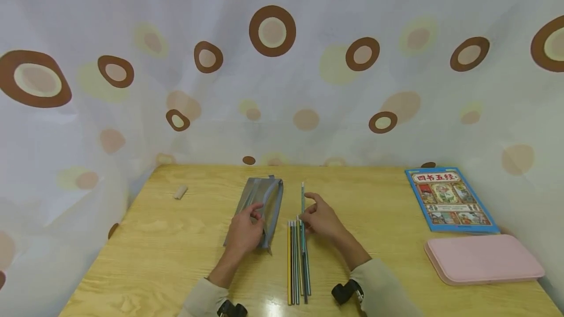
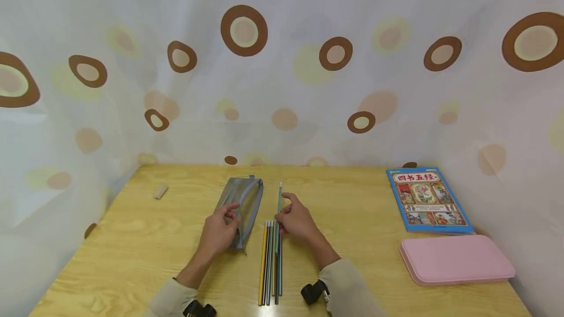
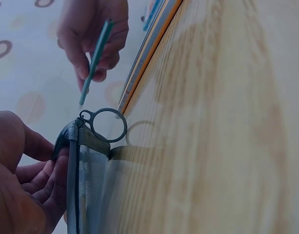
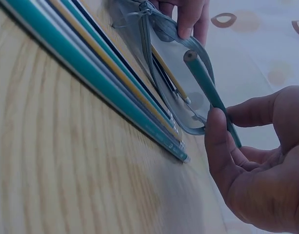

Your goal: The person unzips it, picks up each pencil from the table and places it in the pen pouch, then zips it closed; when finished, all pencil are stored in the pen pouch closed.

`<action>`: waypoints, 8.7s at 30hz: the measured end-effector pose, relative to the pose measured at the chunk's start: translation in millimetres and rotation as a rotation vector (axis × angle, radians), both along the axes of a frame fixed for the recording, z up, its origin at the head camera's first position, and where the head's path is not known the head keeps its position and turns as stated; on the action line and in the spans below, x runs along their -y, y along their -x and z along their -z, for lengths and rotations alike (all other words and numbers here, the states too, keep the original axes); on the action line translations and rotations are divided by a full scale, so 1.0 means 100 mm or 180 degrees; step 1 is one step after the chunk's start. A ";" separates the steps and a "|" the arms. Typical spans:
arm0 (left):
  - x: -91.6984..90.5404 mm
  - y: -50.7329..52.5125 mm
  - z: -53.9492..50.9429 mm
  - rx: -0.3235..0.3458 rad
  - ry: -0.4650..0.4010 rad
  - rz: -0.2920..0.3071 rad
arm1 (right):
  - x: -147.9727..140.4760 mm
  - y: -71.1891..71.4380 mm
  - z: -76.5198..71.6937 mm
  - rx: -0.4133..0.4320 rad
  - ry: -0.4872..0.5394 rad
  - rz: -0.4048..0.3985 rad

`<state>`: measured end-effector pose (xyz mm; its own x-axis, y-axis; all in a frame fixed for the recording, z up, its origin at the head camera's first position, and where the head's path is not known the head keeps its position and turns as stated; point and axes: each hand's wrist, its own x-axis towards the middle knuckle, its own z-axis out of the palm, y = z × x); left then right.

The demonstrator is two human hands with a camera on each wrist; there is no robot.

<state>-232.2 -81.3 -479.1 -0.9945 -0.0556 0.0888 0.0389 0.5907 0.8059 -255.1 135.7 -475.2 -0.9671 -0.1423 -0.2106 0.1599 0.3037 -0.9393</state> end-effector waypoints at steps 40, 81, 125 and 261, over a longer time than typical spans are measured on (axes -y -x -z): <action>-0.03 0.03 0.06 -0.0139 0.0024 0.0025 | 0.47 0.31 0.02 0.0061 0.0282 -0.0537; -0.05 0.06 -0.06 -0.0255 0.0177 0.0094 | 0.70 0.47 0.02 -0.0463 -0.0284 -0.0546; -0.01 0.02 0.00 -0.0198 0.0058 0.0030 | -0.10 -0.49 0.13 -0.0831 -0.1619 -0.0533; 0.01 0.03 0.01 -0.0158 0.0076 0.0117 | 0.49 0.33 0.07 -0.0319 0.0114 -0.0408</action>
